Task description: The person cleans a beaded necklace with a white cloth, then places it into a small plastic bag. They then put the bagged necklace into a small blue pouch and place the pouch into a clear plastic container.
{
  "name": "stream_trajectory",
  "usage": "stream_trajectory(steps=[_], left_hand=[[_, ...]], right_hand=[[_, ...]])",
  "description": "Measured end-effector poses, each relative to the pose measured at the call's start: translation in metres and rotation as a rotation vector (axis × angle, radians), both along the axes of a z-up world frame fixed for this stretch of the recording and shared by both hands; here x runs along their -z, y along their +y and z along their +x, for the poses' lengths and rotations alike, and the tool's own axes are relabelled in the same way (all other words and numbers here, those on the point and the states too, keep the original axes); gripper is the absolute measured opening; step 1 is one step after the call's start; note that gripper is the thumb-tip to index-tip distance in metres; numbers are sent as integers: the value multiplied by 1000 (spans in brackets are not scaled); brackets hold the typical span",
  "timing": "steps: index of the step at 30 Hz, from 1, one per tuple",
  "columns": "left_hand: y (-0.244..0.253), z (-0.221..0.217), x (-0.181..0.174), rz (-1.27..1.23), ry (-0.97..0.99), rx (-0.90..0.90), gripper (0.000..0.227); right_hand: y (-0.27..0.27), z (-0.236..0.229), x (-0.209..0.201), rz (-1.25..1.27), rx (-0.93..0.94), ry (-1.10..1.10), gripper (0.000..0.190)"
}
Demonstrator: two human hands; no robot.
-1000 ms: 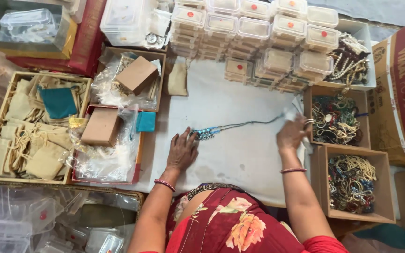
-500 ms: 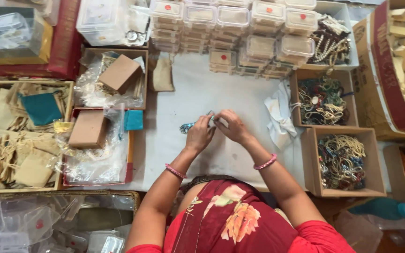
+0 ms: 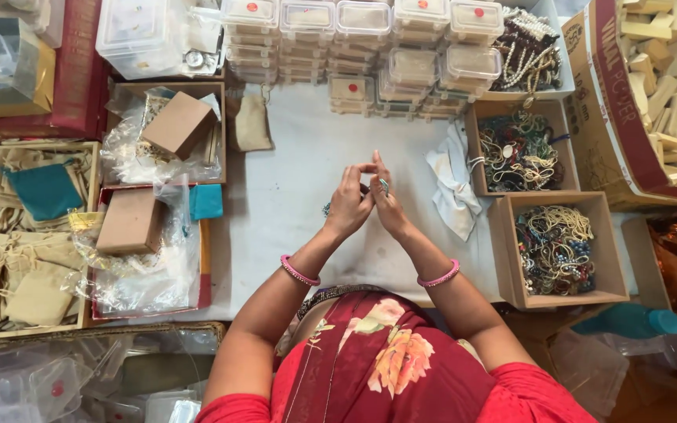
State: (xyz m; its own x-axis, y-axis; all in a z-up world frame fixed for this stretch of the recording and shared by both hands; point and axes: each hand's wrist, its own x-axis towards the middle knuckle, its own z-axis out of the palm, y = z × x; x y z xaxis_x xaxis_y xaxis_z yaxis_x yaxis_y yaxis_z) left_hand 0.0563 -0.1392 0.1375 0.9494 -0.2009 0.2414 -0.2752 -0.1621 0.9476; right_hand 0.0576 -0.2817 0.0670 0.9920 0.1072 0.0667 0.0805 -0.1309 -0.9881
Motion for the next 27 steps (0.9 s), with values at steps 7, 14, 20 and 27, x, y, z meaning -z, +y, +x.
stream_trajectory(steps=[7,14,20,27], left_hand=[[4,15,-1,85,228,124,21],[34,37,14,-690,256,40,15],[103,42,108,-653,591,-211,16],[156,32,244,-462,692,-623,23]], right_hand=[[-6,6,-12,212,-63,-162,74],[-37,9,34,239,-234,188,53],[-76,22,18,519,-83,292,69],[-23,13,-53,689,-322,612,93]])
